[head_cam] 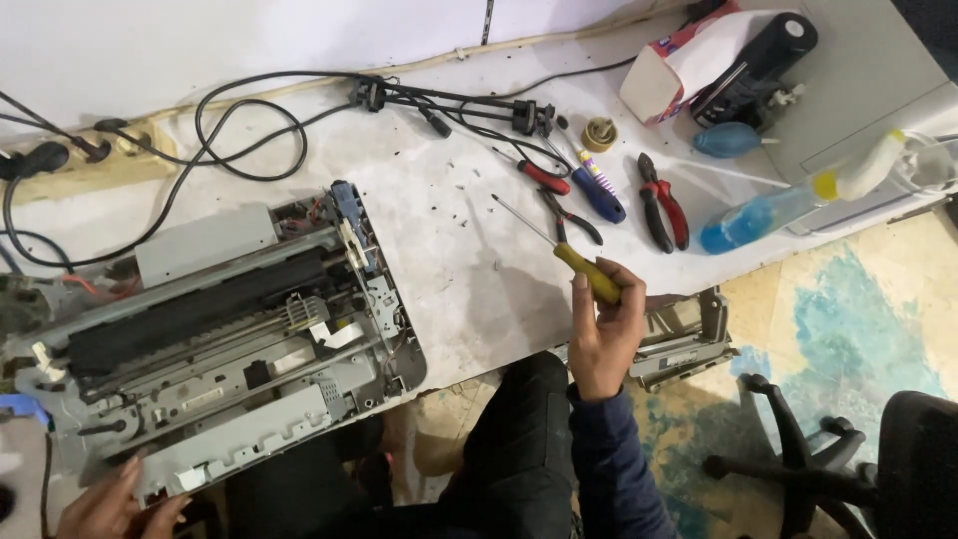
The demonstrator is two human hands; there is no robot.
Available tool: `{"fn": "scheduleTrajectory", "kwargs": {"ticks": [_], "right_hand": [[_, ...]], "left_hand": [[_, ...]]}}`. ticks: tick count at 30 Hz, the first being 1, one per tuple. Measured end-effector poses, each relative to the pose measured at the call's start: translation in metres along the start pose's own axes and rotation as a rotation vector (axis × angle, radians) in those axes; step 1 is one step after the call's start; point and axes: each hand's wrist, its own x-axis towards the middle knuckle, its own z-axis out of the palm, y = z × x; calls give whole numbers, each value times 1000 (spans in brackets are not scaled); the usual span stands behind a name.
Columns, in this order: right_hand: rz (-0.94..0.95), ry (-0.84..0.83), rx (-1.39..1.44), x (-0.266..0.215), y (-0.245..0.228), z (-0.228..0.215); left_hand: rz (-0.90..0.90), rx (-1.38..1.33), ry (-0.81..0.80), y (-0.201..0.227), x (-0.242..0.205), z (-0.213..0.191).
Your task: The person uses a screwdriver to manipulate internal components of a disassembled printer on a cluttered workbench. They then pick up an orange circuit board, inspect it, and place it into the printer chassis.
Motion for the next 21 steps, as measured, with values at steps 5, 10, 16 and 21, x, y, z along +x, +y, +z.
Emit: {"fn": "scheduleTrajectory", "kwargs": {"ticks": [5,10,16,21], "right_hand": [[0,1,27,12,-9,5],[-104,-60,-25,20,-15,13],[-183,-122,-115,32,-27,35],[-229,-89,-56,30,-15,50]], "left_hand": [[-20,94,-41,-14,6,8],[277,-99,-50,-73,11,25],[208,-179,50,-19,-2,14],[414,225,39,-151,35,87]]}}
